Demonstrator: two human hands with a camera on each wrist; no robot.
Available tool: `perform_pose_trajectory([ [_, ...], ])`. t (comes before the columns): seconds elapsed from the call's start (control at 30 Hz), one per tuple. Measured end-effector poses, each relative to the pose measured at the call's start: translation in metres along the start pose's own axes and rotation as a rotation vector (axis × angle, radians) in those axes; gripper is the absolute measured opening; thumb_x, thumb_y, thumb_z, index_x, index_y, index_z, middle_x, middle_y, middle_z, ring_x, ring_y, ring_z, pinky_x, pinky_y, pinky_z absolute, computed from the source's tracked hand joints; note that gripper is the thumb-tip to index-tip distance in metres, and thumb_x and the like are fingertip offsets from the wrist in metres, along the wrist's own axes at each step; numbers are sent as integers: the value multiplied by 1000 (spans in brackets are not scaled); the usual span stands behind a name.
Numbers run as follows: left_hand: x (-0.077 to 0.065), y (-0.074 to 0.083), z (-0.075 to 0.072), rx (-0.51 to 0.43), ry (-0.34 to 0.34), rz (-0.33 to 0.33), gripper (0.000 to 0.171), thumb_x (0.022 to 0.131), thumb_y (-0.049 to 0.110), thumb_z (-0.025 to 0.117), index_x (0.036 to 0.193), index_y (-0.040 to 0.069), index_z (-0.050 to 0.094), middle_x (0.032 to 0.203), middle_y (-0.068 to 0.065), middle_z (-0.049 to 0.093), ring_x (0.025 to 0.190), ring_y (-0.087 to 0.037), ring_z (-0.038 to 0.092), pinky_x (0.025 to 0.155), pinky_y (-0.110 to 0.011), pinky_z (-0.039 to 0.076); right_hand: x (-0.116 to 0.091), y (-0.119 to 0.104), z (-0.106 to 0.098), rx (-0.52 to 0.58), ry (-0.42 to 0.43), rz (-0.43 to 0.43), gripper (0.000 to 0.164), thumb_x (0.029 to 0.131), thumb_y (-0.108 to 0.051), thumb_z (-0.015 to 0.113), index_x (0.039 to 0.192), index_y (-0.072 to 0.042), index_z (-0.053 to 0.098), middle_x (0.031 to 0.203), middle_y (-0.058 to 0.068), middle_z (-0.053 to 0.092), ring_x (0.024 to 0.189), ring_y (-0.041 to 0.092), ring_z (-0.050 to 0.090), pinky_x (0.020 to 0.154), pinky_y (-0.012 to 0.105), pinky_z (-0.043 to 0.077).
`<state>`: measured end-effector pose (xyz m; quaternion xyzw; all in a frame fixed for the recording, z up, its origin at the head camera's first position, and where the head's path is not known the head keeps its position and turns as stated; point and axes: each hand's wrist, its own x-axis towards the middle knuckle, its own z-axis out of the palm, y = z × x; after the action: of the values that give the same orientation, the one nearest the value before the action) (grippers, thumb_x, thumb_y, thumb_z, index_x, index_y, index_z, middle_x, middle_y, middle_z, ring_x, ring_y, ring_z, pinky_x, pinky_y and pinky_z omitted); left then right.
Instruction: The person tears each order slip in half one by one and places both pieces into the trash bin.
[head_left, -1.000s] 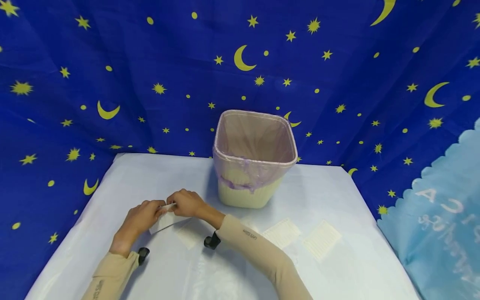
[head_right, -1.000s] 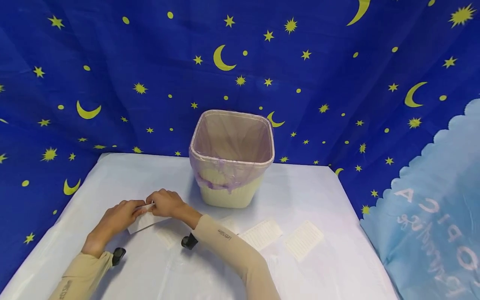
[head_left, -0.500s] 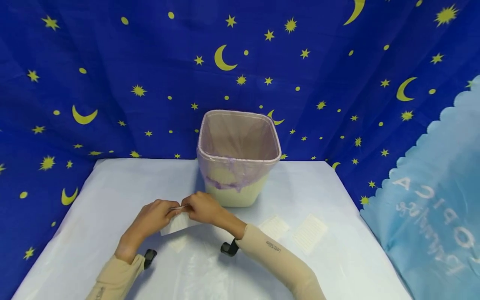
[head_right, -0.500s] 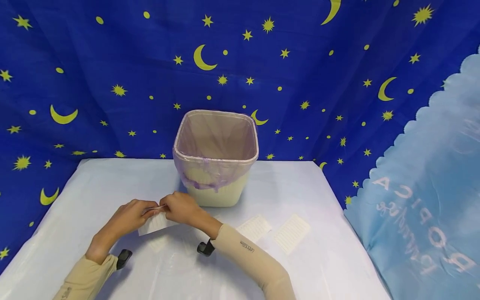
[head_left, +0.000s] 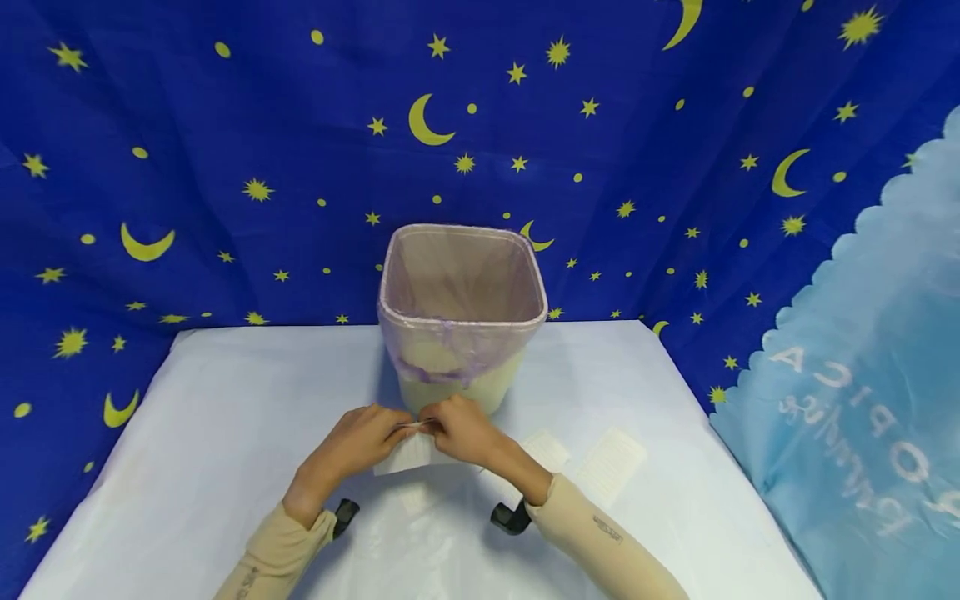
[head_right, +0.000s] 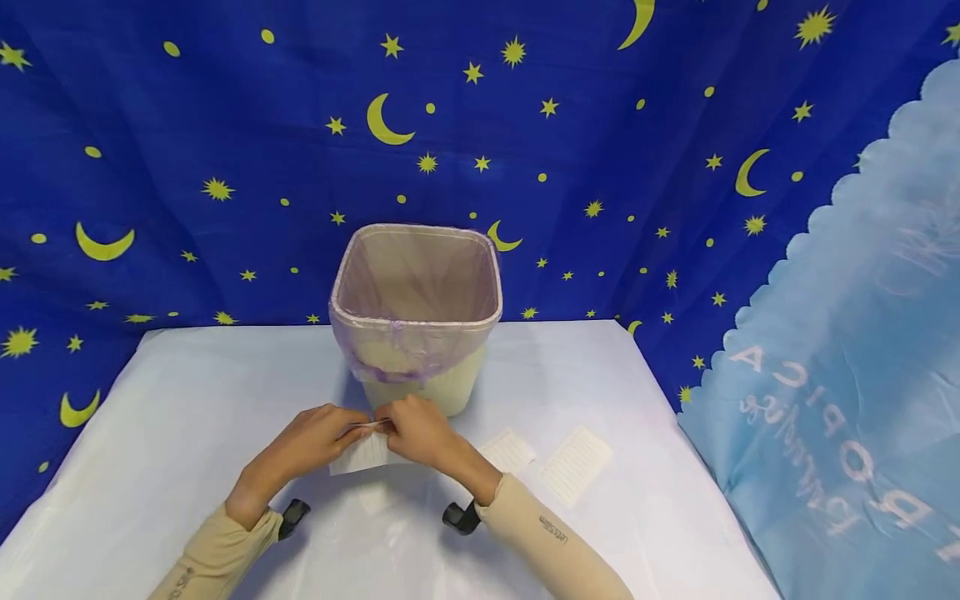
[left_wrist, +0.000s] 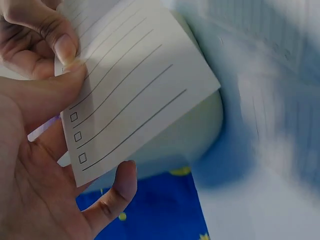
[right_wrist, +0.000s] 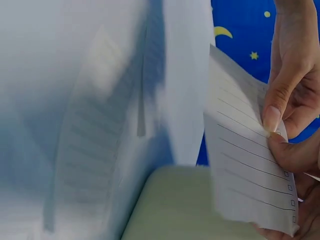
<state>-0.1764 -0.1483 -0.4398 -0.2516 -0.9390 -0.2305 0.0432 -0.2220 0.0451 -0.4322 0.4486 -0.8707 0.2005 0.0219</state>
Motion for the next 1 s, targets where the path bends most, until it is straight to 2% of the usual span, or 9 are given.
perform_pose_trajectory([
  [0.2,18,11,11,-8,-8,13,20,96,23,61,77,23,64,57,15,37,51,1,35,52,-23,34,-17,11,-8,-38,18,6,13,93,-14,64,83,-14,72,57,-10,43,51,0,32,49,15,27],
  [0.33,30,20,15,-30,-24,16,19,97,24,60,79,23,65,58,15,38,51,1,37,51,-23,35,-27,18,-13,-78,47,20,15,93,-13,63,80,-16,69,58,-10,47,53,1,36,51,17,31],
  [0.5,41,28,19,-79,-44,17,24,99,26,57,75,23,60,59,15,35,51,0,36,49,-23,34,-36,28,-19,-109,57,39,21,92,-7,60,73,-17,62,58,-9,50,54,3,40,53,19,35],
  [0.77,40,33,16,-36,-10,4,34,97,23,60,65,23,51,59,15,33,54,-1,37,50,-23,33,-38,25,-17,-122,92,30,19,93,-11,59,76,-19,61,59,-10,49,55,4,43,53,22,39],
  [1.0,39,39,11,-37,20,-21,39,95,22,63,60,23,46,58,14,32,52,-1,35,50,-23,31,-37,20,-22,-122,133,4,22,90,-8,60,71,-17,56,56,-10,41,54,4,38,51,20,33],
])
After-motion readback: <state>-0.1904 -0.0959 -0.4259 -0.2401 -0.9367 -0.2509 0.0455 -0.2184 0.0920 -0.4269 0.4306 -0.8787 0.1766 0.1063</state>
